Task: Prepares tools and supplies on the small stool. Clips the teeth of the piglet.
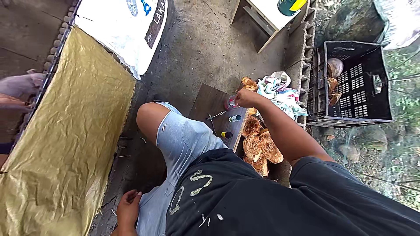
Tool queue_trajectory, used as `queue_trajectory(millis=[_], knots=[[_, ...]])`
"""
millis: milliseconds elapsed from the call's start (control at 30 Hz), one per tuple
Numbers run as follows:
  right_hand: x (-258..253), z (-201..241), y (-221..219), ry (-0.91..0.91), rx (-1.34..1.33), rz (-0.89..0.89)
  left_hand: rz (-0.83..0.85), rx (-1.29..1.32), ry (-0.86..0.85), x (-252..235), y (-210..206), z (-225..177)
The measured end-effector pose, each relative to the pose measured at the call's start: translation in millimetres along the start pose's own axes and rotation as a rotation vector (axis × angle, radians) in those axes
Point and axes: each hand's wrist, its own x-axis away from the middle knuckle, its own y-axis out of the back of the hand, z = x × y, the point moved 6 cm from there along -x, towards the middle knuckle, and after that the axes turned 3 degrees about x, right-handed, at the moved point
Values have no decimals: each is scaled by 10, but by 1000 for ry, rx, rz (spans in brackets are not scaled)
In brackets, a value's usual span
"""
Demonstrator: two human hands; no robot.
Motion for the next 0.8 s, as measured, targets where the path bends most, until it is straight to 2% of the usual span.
queue_trajectory(millis=[367,567,800], knots=[[110,104,109,44,25,89,-16,26,-2,-39,-3,81],[-49,14,19,14,140,5,-14,25,3,-53,2,92],[-68,-56,27,22,97,-30,-8,28,1,-69,-10,124]])
